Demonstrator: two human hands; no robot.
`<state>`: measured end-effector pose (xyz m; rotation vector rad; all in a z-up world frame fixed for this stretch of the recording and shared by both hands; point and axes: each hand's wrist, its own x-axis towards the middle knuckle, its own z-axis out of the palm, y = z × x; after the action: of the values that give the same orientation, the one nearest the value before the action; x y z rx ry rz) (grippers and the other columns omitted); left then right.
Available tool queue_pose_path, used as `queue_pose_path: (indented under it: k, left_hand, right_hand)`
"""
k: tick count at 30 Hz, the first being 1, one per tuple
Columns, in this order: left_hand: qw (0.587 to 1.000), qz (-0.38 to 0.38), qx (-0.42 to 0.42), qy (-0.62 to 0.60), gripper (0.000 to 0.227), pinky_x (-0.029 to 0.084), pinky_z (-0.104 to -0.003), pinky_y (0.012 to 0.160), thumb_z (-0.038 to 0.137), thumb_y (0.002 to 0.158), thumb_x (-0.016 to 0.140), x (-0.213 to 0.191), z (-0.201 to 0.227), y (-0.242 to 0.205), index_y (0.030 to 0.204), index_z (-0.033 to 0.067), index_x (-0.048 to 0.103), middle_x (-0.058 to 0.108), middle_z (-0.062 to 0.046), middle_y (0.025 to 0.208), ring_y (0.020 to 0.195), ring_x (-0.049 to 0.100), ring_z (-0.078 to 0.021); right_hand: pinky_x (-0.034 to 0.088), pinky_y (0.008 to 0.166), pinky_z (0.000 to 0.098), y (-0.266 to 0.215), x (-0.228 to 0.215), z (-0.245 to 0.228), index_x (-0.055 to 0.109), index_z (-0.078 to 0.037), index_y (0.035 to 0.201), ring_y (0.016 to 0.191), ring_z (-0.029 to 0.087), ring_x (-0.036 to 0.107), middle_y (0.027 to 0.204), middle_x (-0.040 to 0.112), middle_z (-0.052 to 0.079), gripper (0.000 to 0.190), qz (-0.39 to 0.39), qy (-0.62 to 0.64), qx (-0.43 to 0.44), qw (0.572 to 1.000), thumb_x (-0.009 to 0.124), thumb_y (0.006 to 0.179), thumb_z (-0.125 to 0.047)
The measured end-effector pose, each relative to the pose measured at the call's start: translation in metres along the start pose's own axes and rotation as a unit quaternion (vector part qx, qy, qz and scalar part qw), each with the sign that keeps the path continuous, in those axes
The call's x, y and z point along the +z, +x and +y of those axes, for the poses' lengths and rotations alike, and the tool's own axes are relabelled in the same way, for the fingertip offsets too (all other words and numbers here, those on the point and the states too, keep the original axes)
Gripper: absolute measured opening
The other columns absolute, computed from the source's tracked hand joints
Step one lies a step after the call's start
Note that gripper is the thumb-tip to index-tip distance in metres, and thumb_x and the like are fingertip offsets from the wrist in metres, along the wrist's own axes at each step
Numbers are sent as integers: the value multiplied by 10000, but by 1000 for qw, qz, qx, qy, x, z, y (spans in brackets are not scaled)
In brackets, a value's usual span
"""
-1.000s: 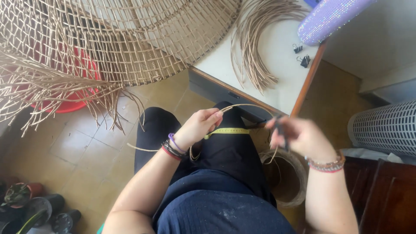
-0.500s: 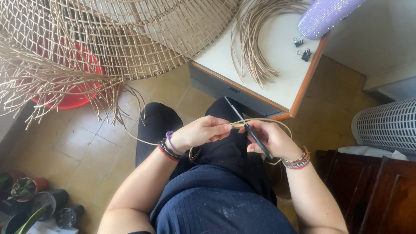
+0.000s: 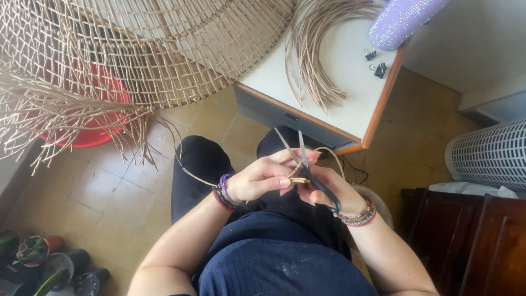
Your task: Measuring and cutting rattan sticks to length for furniture making using a tape measure and scissors.
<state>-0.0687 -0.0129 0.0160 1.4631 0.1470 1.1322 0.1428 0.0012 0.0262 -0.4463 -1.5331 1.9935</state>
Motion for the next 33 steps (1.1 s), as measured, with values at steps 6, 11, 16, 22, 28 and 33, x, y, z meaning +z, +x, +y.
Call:
queue_pose_path:
  k: [6,11,16,22,28,33]
  left_hand:
    - [997,51,-56,35,367,329,-552,1156,176,1083,490,-10,-4,1,784,4,617,378,-295,1544,1440,406,-454]
    - [990,64,-103,71,362,351,-572,1141,167,1077,486,-11,-10,4,796,-3,638,412,-301,1511,1406,441,-479]
    - [989,68,-107,81,370,374,-572,1119,188,1081,488,-9,-8,7,793,9,636,457,-292,1493,1387,475,-470]
    - [990,106,-95,22,371,380,-586,1124,192,1076,496,-15,-1,6,773,25,629,484,-296,1475,1372,498,-445]
    - [969,237,-61,18,383,408,-531,1122,214,1080,467,-18,-14,3,800,12,634,453,-262,1522,1360,518,-381]
    - [851,510,-118,-54,317,592,-295,795,244,1118,408,8,-42,15,961,51,605,767,-154,937,902,753,-221]
  right_hand:
    - [509,339,373,-26,-69,35,680,33,1060,369,343,630,675,704,302,369,264,165,241,919,504,972,-279]
    - [582,803,486,-11,-140,13,623,-65,1215,867,352,748,901,775,112,547,332,-600,182,705,815,820,-390]
    - [603,784,392,-4,-225,53,730,-126,1200,872,276,753,921,777,52,326,301,-756,184,551,734,937,-318]
    - [555,824,361,17,-138,19,747,-104,1238,1012,264,577,1164,511,76,234,332,-756,-35,562,709,1015,-165]
    - [253,384,160,7,-55,50,612,4,838,441,20,303,612,280,-84,402,165,-29,100,981,357,1097,-166]
    - [492,533,271,21,6,46,706,-145,842,521,160,591,521,586,48,256,306,-423,-36,852,578,1035,-255]
